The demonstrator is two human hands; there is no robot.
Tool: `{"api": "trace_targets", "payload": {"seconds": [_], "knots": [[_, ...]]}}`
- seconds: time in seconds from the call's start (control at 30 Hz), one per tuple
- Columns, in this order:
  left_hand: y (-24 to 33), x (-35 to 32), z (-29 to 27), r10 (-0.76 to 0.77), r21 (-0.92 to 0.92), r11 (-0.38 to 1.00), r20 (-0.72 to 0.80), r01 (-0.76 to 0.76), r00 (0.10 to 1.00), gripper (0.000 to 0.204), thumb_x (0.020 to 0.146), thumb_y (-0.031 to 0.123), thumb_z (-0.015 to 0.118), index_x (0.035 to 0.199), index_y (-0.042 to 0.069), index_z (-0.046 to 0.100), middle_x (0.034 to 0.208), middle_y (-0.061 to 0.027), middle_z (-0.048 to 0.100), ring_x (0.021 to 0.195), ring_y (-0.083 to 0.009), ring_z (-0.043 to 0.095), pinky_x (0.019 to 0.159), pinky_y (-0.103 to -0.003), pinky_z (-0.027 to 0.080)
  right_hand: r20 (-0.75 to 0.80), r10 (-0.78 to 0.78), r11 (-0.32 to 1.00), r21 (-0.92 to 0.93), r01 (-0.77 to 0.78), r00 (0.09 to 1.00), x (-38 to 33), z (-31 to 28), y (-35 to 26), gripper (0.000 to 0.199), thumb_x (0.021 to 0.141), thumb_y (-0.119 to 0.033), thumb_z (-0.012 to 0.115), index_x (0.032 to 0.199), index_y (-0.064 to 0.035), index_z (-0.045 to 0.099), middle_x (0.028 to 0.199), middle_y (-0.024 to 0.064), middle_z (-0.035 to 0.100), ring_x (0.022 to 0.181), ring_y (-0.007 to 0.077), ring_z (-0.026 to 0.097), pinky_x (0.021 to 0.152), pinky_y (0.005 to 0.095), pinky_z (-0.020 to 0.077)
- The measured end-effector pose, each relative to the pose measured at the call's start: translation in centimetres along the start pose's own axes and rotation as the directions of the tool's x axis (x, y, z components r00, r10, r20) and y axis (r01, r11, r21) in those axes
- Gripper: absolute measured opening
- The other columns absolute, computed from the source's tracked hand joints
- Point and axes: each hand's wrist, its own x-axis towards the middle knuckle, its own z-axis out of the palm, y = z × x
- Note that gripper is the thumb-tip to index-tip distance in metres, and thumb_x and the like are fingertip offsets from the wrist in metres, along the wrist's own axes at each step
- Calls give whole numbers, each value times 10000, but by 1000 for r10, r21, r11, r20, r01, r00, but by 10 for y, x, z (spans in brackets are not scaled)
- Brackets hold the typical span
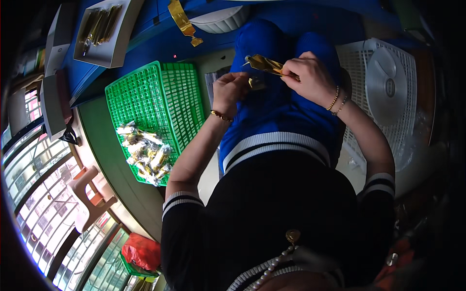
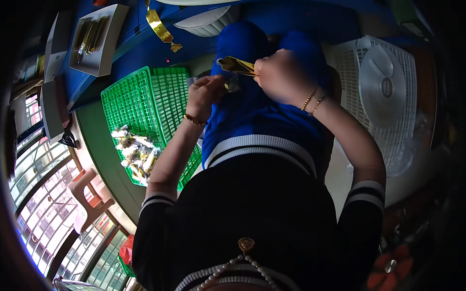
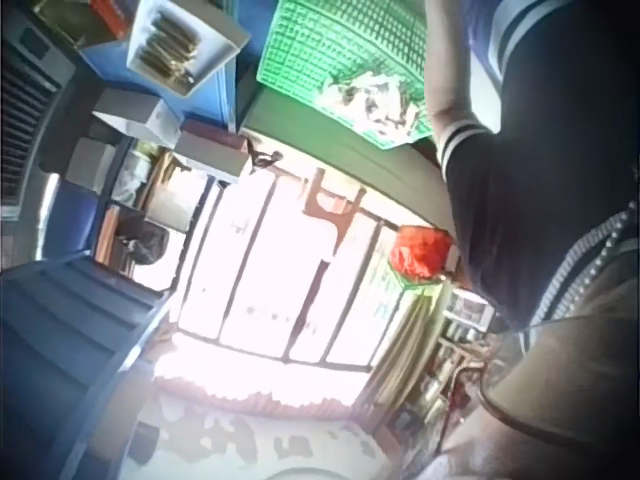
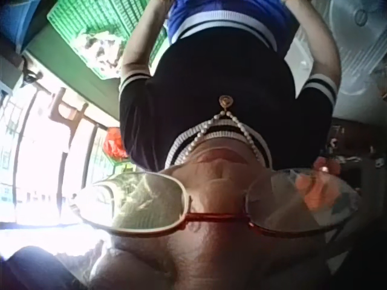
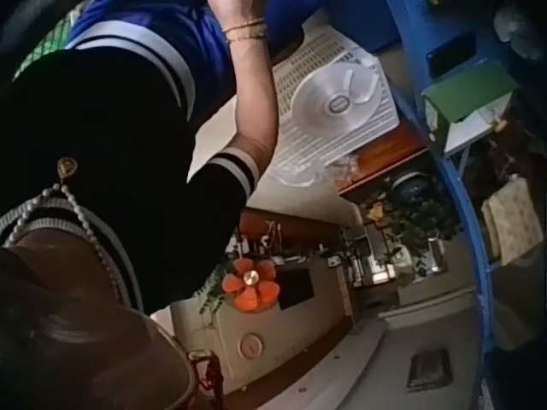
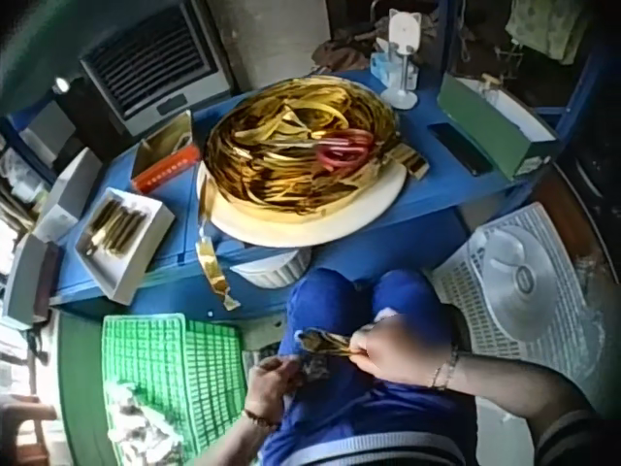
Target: Cutting gold ribbons and arranging gold-colored decorative plates into boxes.
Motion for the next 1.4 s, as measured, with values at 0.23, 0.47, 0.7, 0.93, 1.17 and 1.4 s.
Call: {"api": "trace_targets", "payload": {"seconds": [0.23, 0.47, 0.7, 0.93, 1.17, 1.4], "knots": [[24, 12, -8, -220, 310, 939, 207, 150, 953, 128, 804, 104, 591, 852, -2, 645, 770, -76, 651, 577, -108, 578, 492, -202, 434, 93, 1, 985, -174, 15, 996, -16, 36, 12, 146, 706, -51, 628, 658, -63, 490, 595, 51, 552, 568, 210, 548, 674, 313, 389], [33, 16, -3, -189, 297, 947, 206, 122, 960, 135, 811, 139, 618, 865, 17, 639, 735, -42, 625, 591, -93, 566, 510, -187, 432, -108, 46, 998, -29, -49, 993, -33, 2, 13, 156, 703, -51, 679, 705, -73, 525, 658, 23, 594, 587, 191, 557, 719, 309, 413], [45, 19, 2, -129, -34, 989, 275, 143, 953, 133, 798, 211, 663, 784, 82, 632, 710, 1, 605, 654, -100, 561, 574, -222, 402, -164, 34, 996, -81, -48, 986, -59, -27, -10, 168, 699, -46, 694, 728, -75, 531, 718, 23, 610, 639, 168, 587, 762, 326, 424], [56, 14, 8, -136, -71, 985, 261, 160, 956, 132, 826, 249, 629, 812, 118, 617, 742, 21, 602, 697, -110, 562, 622, -244, 408, -204, -2, 991, -132, -25, 979, -56, -18, -14, 151, 713, -44, 680, 732, -66, 532, 723, 37, 611, 646, 158, 594, 806, 342, 405], [55, 9, 20, -99, -107, 987, 210, 123, 973, 170, 787, 235, 689, 743, 87, 618, 724, 2, 612, 643, -108, 572, 591, -237, 421, -189, 29, 979, -192, -66, 981, -49, -13, -15, 124, 733, -53, 659, 762, -56, 538, 723, 46, 614, 654, 170, 601, 805, 338, 398], [53, 10, 26, -2, -110, 994, 197, 24, 980, 135, 801, 174, 667, 795, 43, 635, 759, -36, 638, 660, -122, 603, 613, -230, 464, -172, 38, 972, -221, -76, 984, -40, -3, -18, 132, 728, -66, 662, 755, -59, 533, 706, 54, 607, 647, 166, 595, 788, 333, 398]]}}
